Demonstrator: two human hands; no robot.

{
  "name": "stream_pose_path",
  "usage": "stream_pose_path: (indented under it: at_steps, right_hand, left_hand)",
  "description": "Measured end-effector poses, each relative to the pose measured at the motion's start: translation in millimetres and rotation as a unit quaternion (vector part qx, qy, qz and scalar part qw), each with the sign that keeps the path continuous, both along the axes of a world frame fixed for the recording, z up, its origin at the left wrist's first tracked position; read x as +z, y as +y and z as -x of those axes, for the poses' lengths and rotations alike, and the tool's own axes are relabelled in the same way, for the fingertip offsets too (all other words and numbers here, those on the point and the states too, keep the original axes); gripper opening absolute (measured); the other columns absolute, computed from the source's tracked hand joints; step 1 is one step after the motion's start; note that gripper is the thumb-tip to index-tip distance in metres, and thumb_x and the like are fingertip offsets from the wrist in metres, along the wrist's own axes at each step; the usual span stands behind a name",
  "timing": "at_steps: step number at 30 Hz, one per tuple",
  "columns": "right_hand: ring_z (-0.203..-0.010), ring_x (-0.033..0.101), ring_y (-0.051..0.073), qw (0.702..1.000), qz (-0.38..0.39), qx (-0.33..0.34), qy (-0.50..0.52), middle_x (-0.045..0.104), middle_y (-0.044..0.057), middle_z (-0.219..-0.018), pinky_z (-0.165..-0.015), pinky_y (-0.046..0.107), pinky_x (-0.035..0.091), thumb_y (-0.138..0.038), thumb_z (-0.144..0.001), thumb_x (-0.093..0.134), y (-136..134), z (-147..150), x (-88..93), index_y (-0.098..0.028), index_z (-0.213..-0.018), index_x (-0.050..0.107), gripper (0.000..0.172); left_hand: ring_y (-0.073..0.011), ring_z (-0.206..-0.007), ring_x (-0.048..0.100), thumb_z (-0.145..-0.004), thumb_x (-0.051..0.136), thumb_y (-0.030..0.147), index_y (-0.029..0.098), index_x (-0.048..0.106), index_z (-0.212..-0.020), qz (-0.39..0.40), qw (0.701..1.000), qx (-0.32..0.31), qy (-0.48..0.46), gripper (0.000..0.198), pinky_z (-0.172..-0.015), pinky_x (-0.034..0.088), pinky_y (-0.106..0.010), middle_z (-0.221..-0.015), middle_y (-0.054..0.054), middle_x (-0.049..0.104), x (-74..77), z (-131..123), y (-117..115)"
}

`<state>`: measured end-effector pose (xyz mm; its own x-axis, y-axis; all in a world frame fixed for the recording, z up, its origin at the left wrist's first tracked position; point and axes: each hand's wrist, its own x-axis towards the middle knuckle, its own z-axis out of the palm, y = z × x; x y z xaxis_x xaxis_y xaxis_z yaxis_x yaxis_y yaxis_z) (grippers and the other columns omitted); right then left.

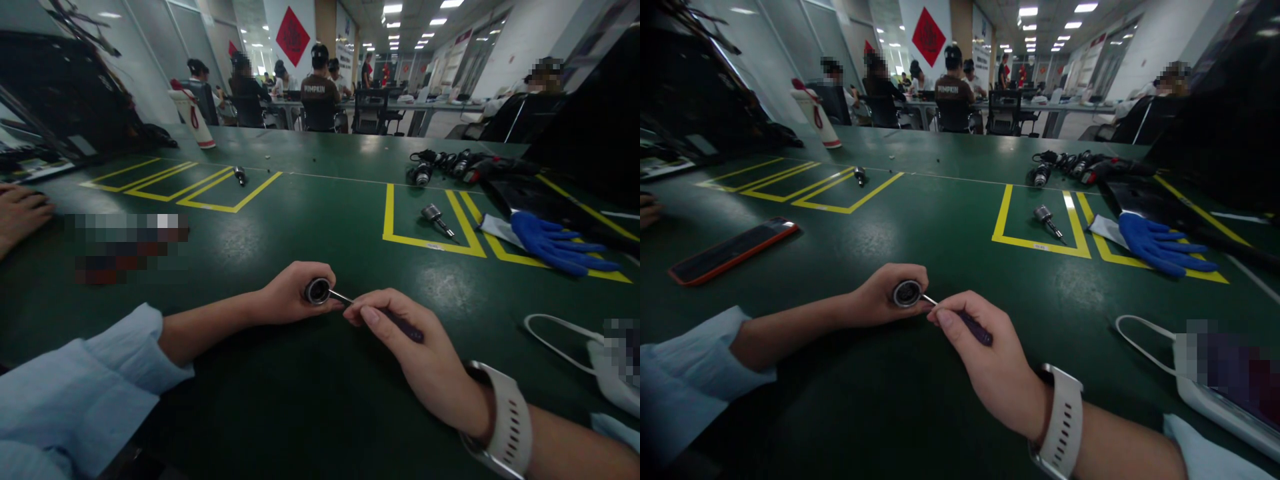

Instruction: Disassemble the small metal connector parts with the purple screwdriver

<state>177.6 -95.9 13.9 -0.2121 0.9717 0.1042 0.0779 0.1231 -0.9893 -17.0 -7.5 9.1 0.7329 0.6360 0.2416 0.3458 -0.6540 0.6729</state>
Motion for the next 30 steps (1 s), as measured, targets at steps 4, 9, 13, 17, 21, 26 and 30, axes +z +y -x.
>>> stream_pose_path:
  at_steps: [4, 9, 13, 17, 21, 26, 30]
  right_hand:
    - [-0.090, 0.062, 0.016, 0.998, 0.017, 0.018, 0.062, 0.068, 0.001, -0.092, -0.082, 0.030, 0.047, -0.031, -0.087, 0.057, 3, 1, -5.0, -0.022, -0.090, 0.067, 0.013]
    - [-0.093, 0.062, 0.016, 0.994, 0.030, 0.040, 0.092, 0.067, 0.002, -0.096, -0.084, 0.032, 0.047, -0.030, -0.088, 0.058, 4, 0, -9.3, -0.023, -0.094, 0.067, 0.013]
    - [-0.094, 0.062, 0.017, 0.995, 0.033, 0.041, 0.090, 0.067, 0.002, -0.097, -0.083, 0.033, 0.047, -0.031, -0.088, 0.057, 3, 1, -8.1, -0.024, -0.096, 0.066, 0.014]
    - [-0.092, 0.061, 0.017, 0.999, 0.029, 0.020, 0.038, 0.067, 0.002, -0.094, -0.082, 0.034, 0.047, -0.031, -0.087, 0.057, 2, 2, -5.1, -0.022, -0.094, 0.067, 0.015]
    - [-0.092, 0.061, 0.017, 0.997, 0.037, 0.022, 0.063, 0.066, 0.001, -0.094, -0.083, 0.033, 0.047, -0.032, -0.087, 0.057, 3, 1, -7.5, -0.023, -0.094, 0.066, 0.014]
    - [-0.096, 0.061, 0.015, 0.989, 0.047, 0.063, 0.123, 0.067, 0.001, -0.099, -0.088, 0.032, 0.047, -0.030, -0.089, 0.056, 5, 1, -12.9, -0.024, -0.096, 0.066, 0.013]
    - [-0.091, 0.062, 0.015, 0.994, 0.032, 0.053, 0.087, 0.068, 0.002, -0.098, -0.083, 0.031, 0.048, -0.032, -0.088, 0.056, 6, 0, -10.1, -0.023, -0.095, 0.066, 0.014]
  left_hand:
    - [-0.0064, -0.053, 0.046, -0.074, 0.061, 0.021, 0.014, 0.051, -0.068, 0.019, 0.999, 0.015, -0.027, 0.013, -0.048, 0.037, -0.017, -0.061, 0.003, 0.052, 1.5, 1, 0]
    - [-0.0071, -0.053, 0.047, -0.072, 0.059, 0.020, 0.014, 0.051, -0.067, 0.043, 0.999, 0.017, -0.028, 0.012, -0.049, 0.038, -0.018, -0.061, 0.002, 0.052, 4.9, 2, 0]
    - [-0.0071, -0.052, 0.047, -0.073, 0.060, 0.022, 0.014, 0.051, -0.068, 0.048, 0.998, 0.025, -0.026, 0.013, -0.048, 0.038, -0.018, -0.061, 0.003, 0.052, 4.4, 1, 0]
    - [-0.0069, -0.052, 0.046, -0.073, 0.059, 0.022, 0.014, 0.051, -0.067, -0.012, 0.999, 0.042, -0.014, 0.013, -0.049, 0.036, -0.018, -0.061, 0.003, 0.052, 0.6, 1, -1]
    - [-0.0068, -0.052, 0.046, -0.073, 0.058, 0.020, 0.014, 0.051, -0.066, -0.041, 0.998, 0.043, -0.009, 0.011, -0.049, 0.036, -0.018, -0.059, 0.002, 0.052, -0.2, 0, -1]
    - [-0.0071, -0.052, 0.048, -0.072, 0.058, 0.019, 0.014, 0.051, -0.066, 0.006, 0.999, 0.025, -0.033, 0.011, -0.049, 0.038, -0.018, -0.060, 0.002, 0.053, 3.8, 2, -1]
    - [-0.0066, -0.052, 0.047, -0.073, 0.059, 0.019, 0.014, 0.051, -0.068, 0.012, 0.999, 0.008, -0.030, 0.010, -0.048, 0.038, -0.018, -0.060, 0.003, 0.052, 2.8, 2, 0]
